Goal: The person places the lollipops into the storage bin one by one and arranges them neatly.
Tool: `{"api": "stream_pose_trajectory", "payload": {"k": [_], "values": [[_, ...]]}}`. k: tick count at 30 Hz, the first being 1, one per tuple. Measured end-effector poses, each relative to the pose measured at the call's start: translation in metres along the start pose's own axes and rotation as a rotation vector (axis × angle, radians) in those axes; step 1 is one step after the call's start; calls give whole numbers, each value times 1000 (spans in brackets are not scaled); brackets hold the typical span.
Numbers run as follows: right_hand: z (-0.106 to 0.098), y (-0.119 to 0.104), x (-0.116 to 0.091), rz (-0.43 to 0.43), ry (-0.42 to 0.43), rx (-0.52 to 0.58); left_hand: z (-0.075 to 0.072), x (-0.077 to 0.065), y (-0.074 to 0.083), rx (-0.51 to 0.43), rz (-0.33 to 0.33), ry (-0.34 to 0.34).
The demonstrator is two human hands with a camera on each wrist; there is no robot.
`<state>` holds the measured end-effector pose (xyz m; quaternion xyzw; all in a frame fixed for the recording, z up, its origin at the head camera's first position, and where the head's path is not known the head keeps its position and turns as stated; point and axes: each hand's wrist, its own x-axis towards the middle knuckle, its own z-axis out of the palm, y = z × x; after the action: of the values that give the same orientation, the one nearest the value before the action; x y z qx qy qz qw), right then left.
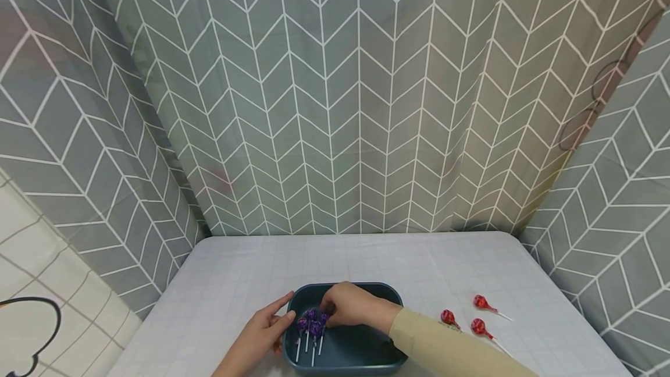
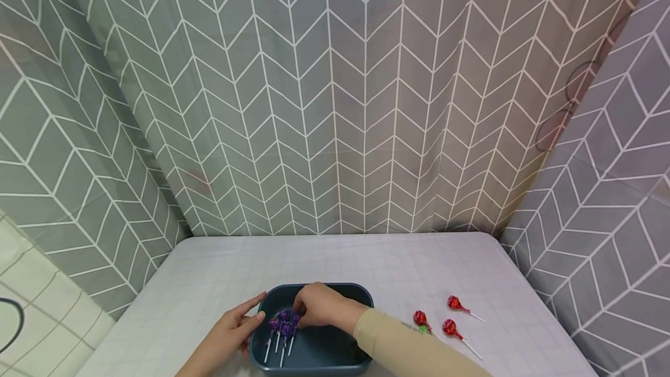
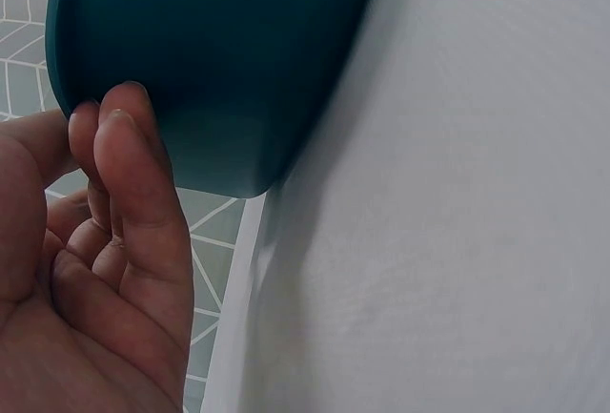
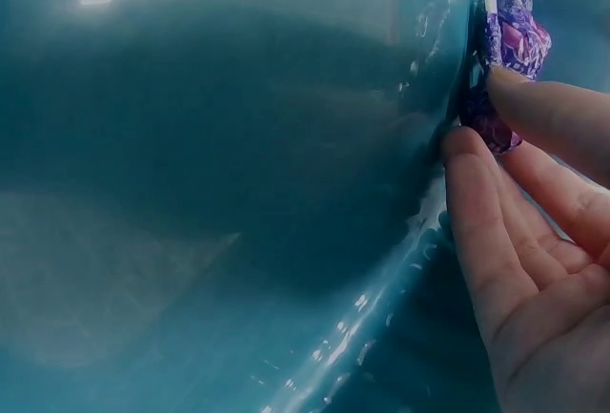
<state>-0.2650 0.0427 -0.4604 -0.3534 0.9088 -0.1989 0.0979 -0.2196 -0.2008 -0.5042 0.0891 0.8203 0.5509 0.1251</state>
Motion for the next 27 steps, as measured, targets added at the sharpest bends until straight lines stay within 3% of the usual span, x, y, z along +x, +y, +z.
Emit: {"api": "stream_pose_trajectory", "payload": {"k": [9, 20, 27], "values": [[-6, 3, -5, 7, -9, 48, 0, 0, -1, -17, 13, -5], [-34, 0, -18, -68, 29, 154, -1, -2, 1, -31, 17, -8], [-54, 7, -35, -60, 72, 278, 0, -1, 2, -28, 13, -5]]}}
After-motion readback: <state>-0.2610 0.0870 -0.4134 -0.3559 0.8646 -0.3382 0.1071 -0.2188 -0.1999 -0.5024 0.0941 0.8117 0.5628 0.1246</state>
